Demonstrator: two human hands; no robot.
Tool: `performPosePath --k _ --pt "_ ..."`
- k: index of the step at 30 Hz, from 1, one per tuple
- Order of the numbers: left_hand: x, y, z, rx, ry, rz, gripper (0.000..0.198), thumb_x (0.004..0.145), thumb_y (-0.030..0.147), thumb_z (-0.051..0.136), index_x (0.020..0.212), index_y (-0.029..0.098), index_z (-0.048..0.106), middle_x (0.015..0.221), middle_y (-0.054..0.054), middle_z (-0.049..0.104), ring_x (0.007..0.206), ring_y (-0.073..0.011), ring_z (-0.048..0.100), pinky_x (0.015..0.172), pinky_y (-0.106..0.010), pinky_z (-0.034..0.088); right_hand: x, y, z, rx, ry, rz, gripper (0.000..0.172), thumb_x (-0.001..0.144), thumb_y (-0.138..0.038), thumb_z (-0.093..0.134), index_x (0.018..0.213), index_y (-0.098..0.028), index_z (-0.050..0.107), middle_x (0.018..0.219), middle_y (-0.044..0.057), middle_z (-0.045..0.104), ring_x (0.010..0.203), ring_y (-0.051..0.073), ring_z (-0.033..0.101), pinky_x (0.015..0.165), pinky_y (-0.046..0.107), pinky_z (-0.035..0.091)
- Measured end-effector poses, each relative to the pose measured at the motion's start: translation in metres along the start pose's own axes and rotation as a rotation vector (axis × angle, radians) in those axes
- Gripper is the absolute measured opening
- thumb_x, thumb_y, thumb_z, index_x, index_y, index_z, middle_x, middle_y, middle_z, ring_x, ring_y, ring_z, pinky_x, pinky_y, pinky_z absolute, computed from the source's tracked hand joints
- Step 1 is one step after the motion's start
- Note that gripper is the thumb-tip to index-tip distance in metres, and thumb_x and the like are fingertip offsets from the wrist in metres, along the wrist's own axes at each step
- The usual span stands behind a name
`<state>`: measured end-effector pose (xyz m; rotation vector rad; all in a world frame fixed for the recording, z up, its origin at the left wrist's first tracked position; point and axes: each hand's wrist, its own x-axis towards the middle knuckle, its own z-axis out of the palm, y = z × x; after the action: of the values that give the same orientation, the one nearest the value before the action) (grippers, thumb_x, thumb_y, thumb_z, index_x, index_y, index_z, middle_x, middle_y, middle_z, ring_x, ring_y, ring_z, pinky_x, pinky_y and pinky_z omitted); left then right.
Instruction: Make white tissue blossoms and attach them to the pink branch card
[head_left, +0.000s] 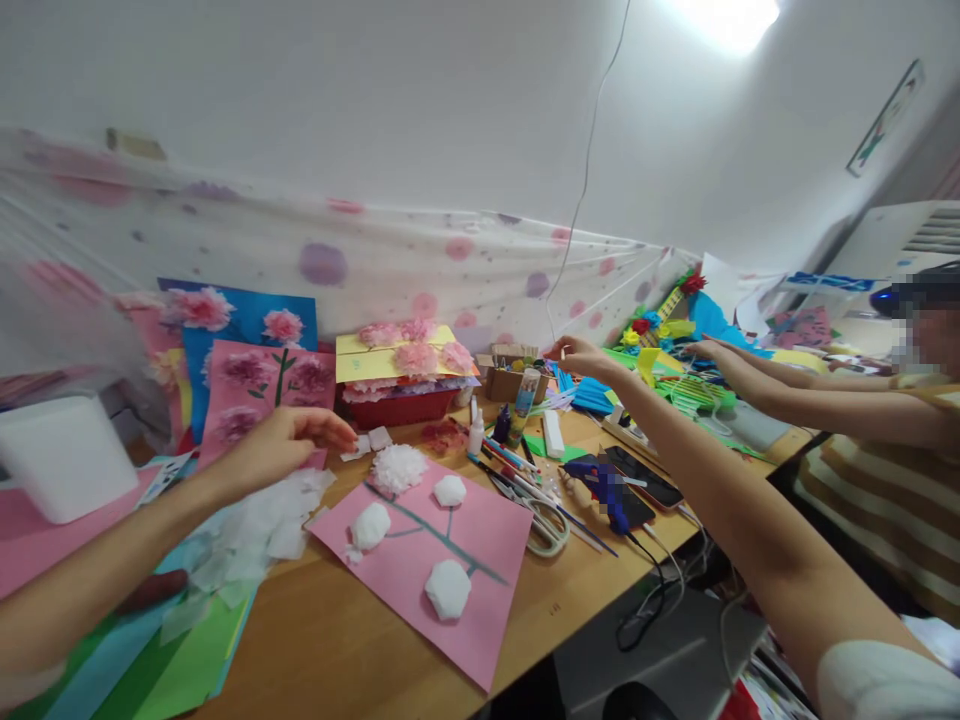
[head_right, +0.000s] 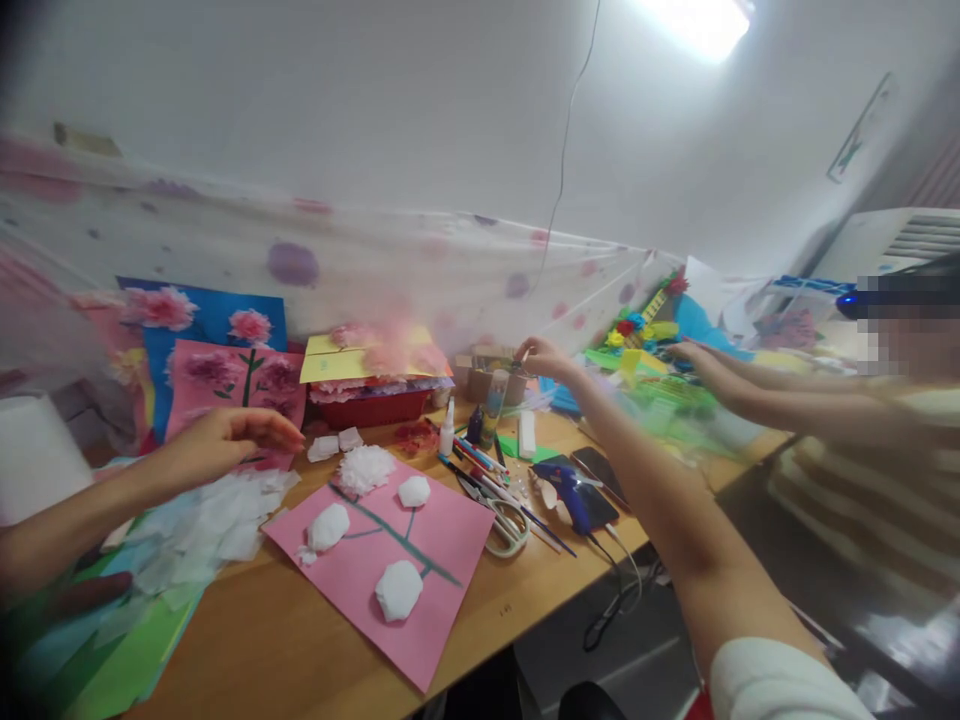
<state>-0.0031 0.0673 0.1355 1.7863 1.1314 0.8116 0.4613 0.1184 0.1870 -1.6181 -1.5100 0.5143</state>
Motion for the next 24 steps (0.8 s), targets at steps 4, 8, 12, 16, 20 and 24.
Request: performPosePath --k 4,8,12,16,20,24 --pt "0.001 0.005 0.031 -0.001 -0.093 0.055 0.036 0.046 0.012 0.044 0.064 0.023 0.073 0.07 -0.002 0.076 0.074 -0.0225 0.071 0.075 -0.033 0.054 -0.003 -0.003 0.006 0.099 0.036 -0.036 0.022 0.06 -0.009 0.065 0.067 -0.022 0.048 0.095 0.009 0.073 0.062 0.013 0.057 0.044 0.021 0.036" --pt "0.019 0.013 0.052 -0.075 -0.038 0.088 0.038 0.053 0.012 0.057 0.085 0.021 0.075 0.101 -0.005 0.077 0.1 -0.0258 0.069 0.09 -0.035 0.052 -0.009 -0.013 0.009 0.184 -0.036 -0.071 0.019 0.064 -0.015 0.062 0.07 -0.023 0.045 0.109 0.009 0.072 0.066 0.013 0.059 0.042 0.02 0.035" --pt "0.049 0.034 0.072 -0.173 -0.075 0.062 0.031 0.06 0.016 0.072 0.091 0.016 0.072 0.106 -0.011 0.075 0.098 -0.0262 0.07 0.08 -0.035 0.056 -0.021 -0.023 0.013 0.218 -0.18 -0.129 0.025 0.06 -0.016 0.068 0.076 -0.023 0.05 0.116 0.007 0.07 0.085 0.018 0.064 0.049 0.021 0.046" --pt "0.087 0.068 0.112 -0.184 -0.194 0.099 0.039 0.065 0.014 0.078 0.103 0.013 0.071 0.103 -0.013 0.075 0.074 -0.0196 0.07 0.061 -0.029 0.053 -0.032 -0.029 0.021 0.211 -0.302 -0.205 0.039 0.053 -0.017 0.079 0.084 -0.022 0.055 0.123 0.006 0.066 0.101 0.022 0.063 0.068 0.029 0.057" --pt "0.117 0.097 0.166 -0.219 -0.312 0.146 0.035 0.069 0.008 0.078 0.102 0.014 0.071 0.092 -0.008 0.075 0.066 -0.0147 0.068 0.061 -0.027 0.053 -0.032 -0.028 0.029 0.158 -0.321 -0.245 0.048 0.049 -0.015 0.083 0.09 -0.021 0.06 0.114 0.005 0.067 0.103 0.021 0.061 0.083 0.033 0.054" --pt "0.133 0.104 0.198 -0.26 -0.397 0.123 0.005 0.079 0.012 0.073 0.076 0.012 0.068 0.065 -0.004 0.071 0.058 -0.0132 0.066 0.067 -0.029 0.055 -0.028 -0.022 0.034 0.107 -0.272 -0.236 0.046 0.048 -0.012 0.083 0.087 -0.02 0.061 0.101 0.003 0.068 0.099 0.019 0.06 0.09 0.033 0.05"
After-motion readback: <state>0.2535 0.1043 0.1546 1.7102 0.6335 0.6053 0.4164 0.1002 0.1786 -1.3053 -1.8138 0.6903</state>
